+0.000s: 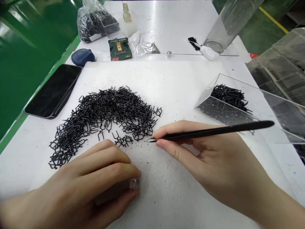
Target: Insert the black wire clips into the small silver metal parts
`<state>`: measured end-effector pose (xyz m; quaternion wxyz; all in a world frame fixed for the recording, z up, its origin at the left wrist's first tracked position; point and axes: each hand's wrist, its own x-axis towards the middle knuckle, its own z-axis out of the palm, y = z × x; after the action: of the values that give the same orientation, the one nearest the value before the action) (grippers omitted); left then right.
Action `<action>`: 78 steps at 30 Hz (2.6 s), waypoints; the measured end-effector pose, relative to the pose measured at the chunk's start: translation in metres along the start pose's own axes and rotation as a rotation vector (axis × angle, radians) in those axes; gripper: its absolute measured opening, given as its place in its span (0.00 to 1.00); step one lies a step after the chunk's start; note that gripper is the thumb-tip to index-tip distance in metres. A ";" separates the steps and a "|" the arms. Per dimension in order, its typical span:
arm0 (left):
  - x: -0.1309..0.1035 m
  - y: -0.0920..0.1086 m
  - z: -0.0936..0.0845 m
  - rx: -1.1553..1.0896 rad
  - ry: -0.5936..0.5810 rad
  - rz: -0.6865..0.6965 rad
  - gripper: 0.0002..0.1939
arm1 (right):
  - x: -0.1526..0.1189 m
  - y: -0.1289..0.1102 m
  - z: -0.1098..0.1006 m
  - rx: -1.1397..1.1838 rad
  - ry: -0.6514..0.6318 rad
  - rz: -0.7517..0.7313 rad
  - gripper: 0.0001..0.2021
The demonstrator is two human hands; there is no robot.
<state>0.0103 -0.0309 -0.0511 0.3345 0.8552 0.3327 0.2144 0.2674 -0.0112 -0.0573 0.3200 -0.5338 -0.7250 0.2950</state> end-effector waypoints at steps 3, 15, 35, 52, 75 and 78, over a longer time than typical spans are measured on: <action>0.000 0.002 -0.001 0.005 0.016 -0.002 0.08 | -0.002 -0.001 0.000 -0.019 0.009 0.010 0.09; 0.000 0.000 -0.001 -0.012 -0.031 0.019 0.08 | 0.014 -0.021 0.017 0.029 0.038 0.032 0.15; -0.002 0.001 -0.001 0.071 0.126 -0.040 0.03 | -0.002 -0.010 -0.002 0.268 -0.333 -0.116 0.07; 0.000 -0.002 0.001 0.103 0.106 -0.024 0.07 | -0.009 0.001 -0.006 0.277 -0.338 -0.123 0.13; -0.001 -0.001 0.000 0.077 0.082 -0.011 0.08 | -0.013 0.001 -0.006 0.248 -0.318 -0.114 0.13; -0.001 0.000 0.000 0.062 0.084 0.005 0.08 | -0.013 -0.001 -0.007 0.253 -0.324 -0.111 0.13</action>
<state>0.0091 -0.0316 -0.0511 0.2930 0.8563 0.3508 0.2405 0.2753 -0.0234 -0.0546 0.2797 -0.3941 -0.7525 0.4474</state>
